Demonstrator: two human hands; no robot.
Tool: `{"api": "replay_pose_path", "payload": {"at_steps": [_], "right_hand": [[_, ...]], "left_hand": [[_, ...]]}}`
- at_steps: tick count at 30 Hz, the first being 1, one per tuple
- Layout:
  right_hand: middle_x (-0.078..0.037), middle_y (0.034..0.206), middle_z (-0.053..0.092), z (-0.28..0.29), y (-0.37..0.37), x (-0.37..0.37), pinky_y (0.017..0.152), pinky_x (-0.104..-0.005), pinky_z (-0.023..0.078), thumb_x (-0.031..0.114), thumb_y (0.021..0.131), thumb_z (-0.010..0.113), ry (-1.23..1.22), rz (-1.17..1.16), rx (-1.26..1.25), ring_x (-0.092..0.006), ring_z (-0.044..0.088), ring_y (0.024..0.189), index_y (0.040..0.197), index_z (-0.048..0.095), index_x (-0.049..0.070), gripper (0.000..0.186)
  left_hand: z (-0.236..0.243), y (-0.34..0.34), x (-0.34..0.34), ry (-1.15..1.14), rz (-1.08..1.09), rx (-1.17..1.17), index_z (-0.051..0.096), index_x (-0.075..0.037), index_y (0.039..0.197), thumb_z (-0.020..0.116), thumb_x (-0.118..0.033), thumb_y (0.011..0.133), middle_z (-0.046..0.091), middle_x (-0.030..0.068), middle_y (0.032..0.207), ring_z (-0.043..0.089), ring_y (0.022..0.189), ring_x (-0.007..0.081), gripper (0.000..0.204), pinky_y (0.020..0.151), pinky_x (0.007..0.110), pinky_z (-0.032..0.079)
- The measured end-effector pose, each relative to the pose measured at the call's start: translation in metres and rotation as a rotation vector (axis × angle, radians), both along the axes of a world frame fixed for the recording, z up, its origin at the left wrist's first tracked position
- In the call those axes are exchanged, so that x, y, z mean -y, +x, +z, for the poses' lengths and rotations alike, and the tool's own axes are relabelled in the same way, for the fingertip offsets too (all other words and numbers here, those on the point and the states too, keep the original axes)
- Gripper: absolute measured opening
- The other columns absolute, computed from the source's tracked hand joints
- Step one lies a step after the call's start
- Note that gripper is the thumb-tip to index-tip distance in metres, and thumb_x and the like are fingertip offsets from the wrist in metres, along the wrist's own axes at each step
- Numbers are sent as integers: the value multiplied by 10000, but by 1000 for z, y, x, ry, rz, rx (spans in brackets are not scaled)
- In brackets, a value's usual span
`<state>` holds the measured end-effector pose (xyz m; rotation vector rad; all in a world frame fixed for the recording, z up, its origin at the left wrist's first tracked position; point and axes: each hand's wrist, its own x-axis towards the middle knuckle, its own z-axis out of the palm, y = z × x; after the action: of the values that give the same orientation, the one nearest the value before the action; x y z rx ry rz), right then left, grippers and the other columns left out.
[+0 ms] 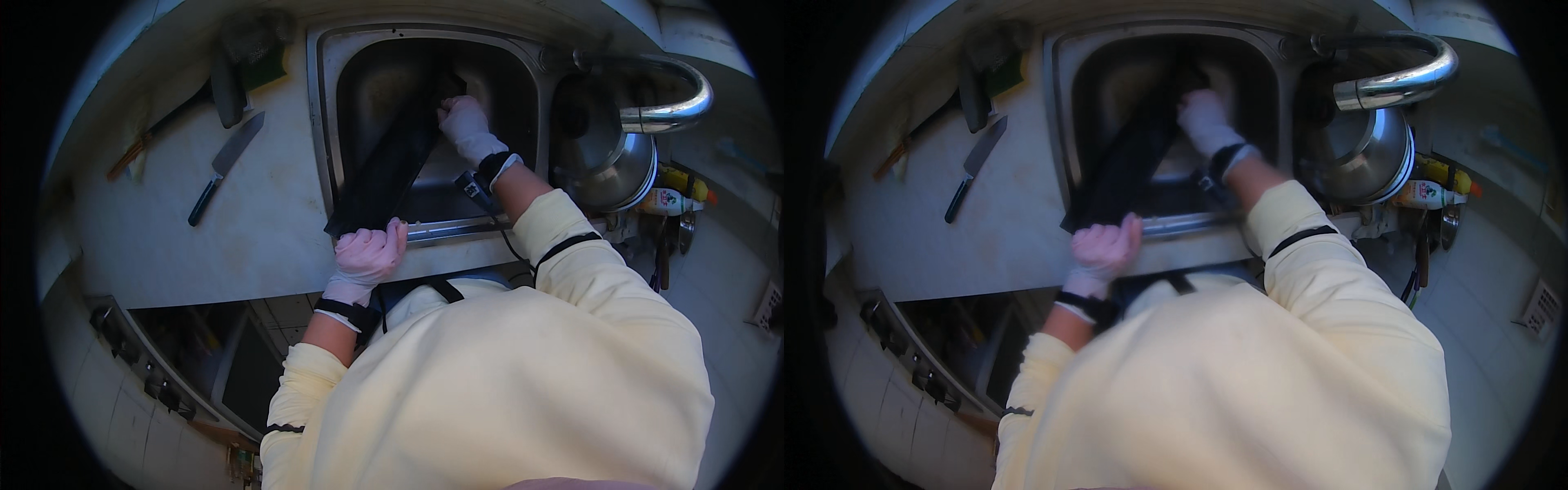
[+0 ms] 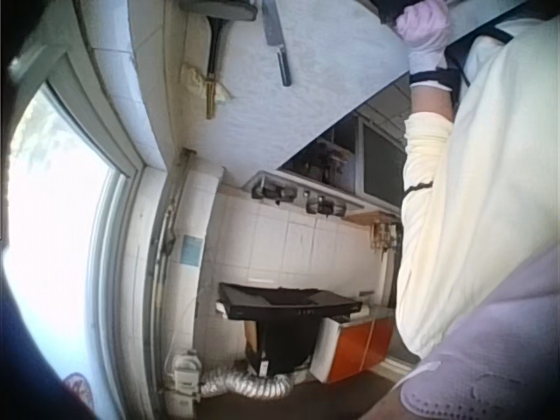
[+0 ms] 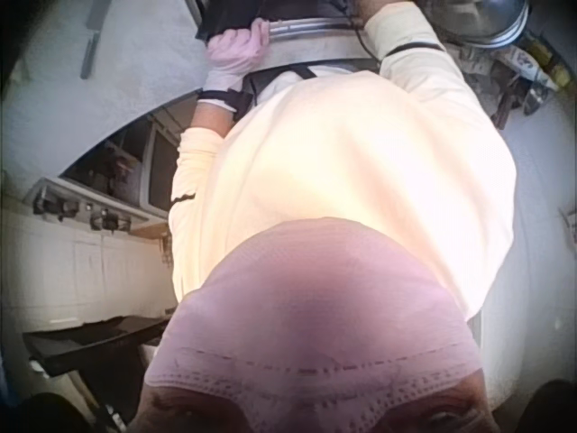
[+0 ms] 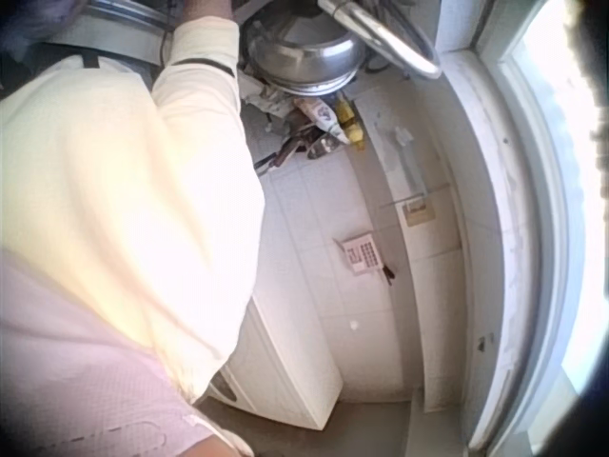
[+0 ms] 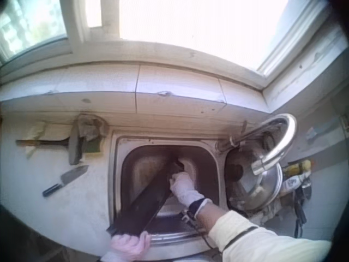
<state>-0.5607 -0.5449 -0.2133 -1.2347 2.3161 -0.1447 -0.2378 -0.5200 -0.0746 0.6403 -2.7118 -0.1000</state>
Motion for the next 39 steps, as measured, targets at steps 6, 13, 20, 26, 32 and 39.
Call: {"api": "replay_pose_path", "payload": {"at_steps": [6, 13, 20, 26, 32, 39], "right_hand": [[-180, 1201, 800, 1, 2, -5, 1001, -397, 619, 204, 988, 824, -78, -184, 116, -332, 772, 1124, 1191, 823, 64, 247], [-184, 1181, 805, 1, 0, -6, 976, -414, 625, 191, 1006, 796, -87, -77, 84, -361, 774, 1103, 1174, 823, 65, 212], [-138, 1168, 808, -2, -1, -6, 1022, -391, 607, 234, 959, 843, 97, -31, 39, -305, 755, 1149, 1086, 842, 82, 197], [-122, 1150, 807, -7, -9, -3, 975, -377, 612, 200, 1004, 782, 123, -130, 198, -296, 758, 1107, 1250, 765, 93, 269], [-156, 1134, 810, -15, -11, -3, 934, -419, 636, 167, 971, 817, -34, 128, -94, -339, 774, 1073, 1105, 820, 63, 170], [-159, 1112, 811, 0, -5, -5, 991, -430, 628, 162, 961, 833, -99, 75, -81, -344, 770, 1108, 1111, 836, 62, 180]], "left_hand": [[1, -1, 0, 39, -1, -30, 827, -121, 1054, 817, -266, 987, 631, -18, 610, 589, 519, 152, 160, 488, 303, 393], [1, -2, -1, 53, 35, -36, 843, -125, 1004, 811, -272, 990, 629, -18, 596, 591, 508, 143, 151, 487, 297, 395], [0, -4, 2, -19, 22, -82, 831, -144, 980, 828, -258, 896, 555, -56, 633, 542, 572, 130, 142, 548, 316, 312], [4, -2, 2, 6, 12, -25, 840, -129, 985, 796, -286, 1003, 613, -33, 587, 568, 504, 139, 164, 491, 302, 373], [2, -5, 2, 25, 36, -45, 842, -131, 992, 797, -285, 998, 622, -33, 591, 572, 500, 142, 160, 483, 304, 373], [3, -4, 1, 45, 31, -60, 842, -132, 987, 805, -277, 990, 631, -33, 594, 595, 511, 143, 149, 489, 294, 404]]}}
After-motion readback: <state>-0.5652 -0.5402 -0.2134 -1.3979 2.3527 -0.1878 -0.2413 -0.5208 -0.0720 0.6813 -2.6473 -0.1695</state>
